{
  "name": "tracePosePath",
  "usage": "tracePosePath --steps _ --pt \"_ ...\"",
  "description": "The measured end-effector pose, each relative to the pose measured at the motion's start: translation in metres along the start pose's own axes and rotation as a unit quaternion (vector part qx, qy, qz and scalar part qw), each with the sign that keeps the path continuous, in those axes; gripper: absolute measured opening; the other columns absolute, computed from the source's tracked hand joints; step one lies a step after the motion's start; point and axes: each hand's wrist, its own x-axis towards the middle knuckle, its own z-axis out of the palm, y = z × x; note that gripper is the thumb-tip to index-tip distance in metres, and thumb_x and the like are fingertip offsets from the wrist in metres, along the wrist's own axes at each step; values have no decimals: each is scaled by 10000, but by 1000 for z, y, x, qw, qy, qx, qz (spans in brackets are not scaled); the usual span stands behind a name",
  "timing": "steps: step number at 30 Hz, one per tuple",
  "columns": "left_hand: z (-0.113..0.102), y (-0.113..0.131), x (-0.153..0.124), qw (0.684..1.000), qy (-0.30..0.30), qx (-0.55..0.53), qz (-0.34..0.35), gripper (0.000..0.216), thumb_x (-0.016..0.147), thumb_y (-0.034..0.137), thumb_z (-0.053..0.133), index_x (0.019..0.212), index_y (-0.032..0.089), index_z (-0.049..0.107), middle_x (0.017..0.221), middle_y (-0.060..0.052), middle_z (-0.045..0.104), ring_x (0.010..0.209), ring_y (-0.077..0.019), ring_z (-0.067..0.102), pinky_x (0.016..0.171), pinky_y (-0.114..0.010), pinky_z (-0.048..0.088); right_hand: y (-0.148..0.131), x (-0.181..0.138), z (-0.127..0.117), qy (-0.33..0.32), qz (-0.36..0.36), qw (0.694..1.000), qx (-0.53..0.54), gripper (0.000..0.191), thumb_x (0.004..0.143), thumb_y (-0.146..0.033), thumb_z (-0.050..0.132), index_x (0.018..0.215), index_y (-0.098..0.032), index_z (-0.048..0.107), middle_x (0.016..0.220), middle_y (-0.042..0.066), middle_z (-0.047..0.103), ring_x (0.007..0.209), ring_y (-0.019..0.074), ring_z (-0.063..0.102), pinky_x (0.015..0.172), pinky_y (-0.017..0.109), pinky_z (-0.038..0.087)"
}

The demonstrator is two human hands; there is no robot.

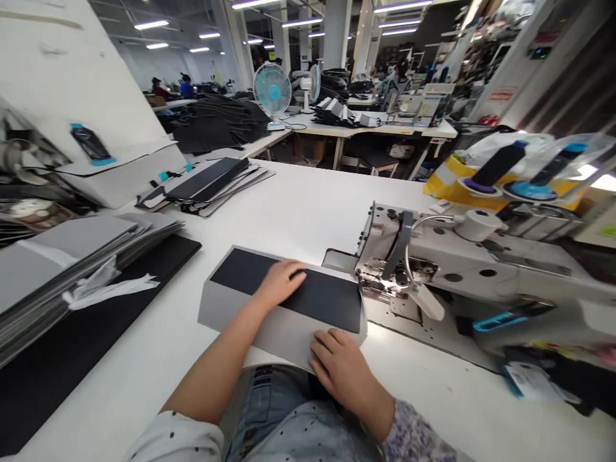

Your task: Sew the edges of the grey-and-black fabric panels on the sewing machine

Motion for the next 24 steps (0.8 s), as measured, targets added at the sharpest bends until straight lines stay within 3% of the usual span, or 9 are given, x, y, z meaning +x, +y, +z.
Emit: tracePosePath --steps 2,5,8,13,17,19,21,24 --pt "-22 -43 -11 981 79 90 -151 335 931 361 386 1078 205 644 1143 -84 642 1082 -247 574 980 -375 420 -8 -3 7 -9 4 1000 20 76 892 -225 559 943 -214 614 1073 57 634 933 226 543 829 380 432" --pt "-48 -96 -32 923 92 199 -316 358 924 334 379 1126 148 608 1125 -144 622 1055 -284 574 947 -395 423 -7 -3 12 -10 16 999 44 101 891 -192 543 952 -229 614 1080 45 640 938 229 547 843 400 447" --pt "-58 -123 -45 896 57 225 -380 376 919 321 367 1108 99 605 1077 -183 627 1022 -297 588 919 -398 431 -4 -4 13 -3 23 998 59 125 895 -182 527 961 -236 618 1099 43 640 961 233 547 859 410 453" --pt "-57 -129 -47 885 48 223 -405 364 907 314 376 1063 95 620 1026 -185 642 972 -293 607 872 -390 452 -5 -4 14 1 23 997 68 136 894 -180 520 961 -237 624 1099 45 643 966 236 547 866 419 454" --pt "-49 -122 -52 886 69 237 -393 408 913 331 371 1155 90 595 1105 -204 618 1029 -316 580 901 -422 439 -4 -2 11 -6 27 997 67 128 899 -184 515 948 -229 624 1063 60 642 949 231 542 852 407 454" --pt "-36 -109 -53 899 96 254 -342 458 929 355 348 1264 115 547 1221 -210 577 1119 -348 535 926 -473 424 -4 0 10 -18 29 998 62 113 904 -202 517 939 -224 621 1044 68 636 938 228 536 843 403 451" --pt "-14 -83 -47 929 96 259 -245 479 939 363 343 1345 161 499 1357 -188 507 1233 -370 461 981 -530 385 -5 1 8 -33 29 998 52 96 906 -224 523 925 -218 616 1032 71 629 925 224 531 839 398 448" --pt "29 -21 -30 974 35 219 -50 468 943 345 369 1390 241 460 1474 -106 417 1356 -335 354 1086 -543 295 -5 2 4 -51 29 998 37 93 904 -263 540 910 -207 614 1019 73 623 929 220 531 843 385 443"
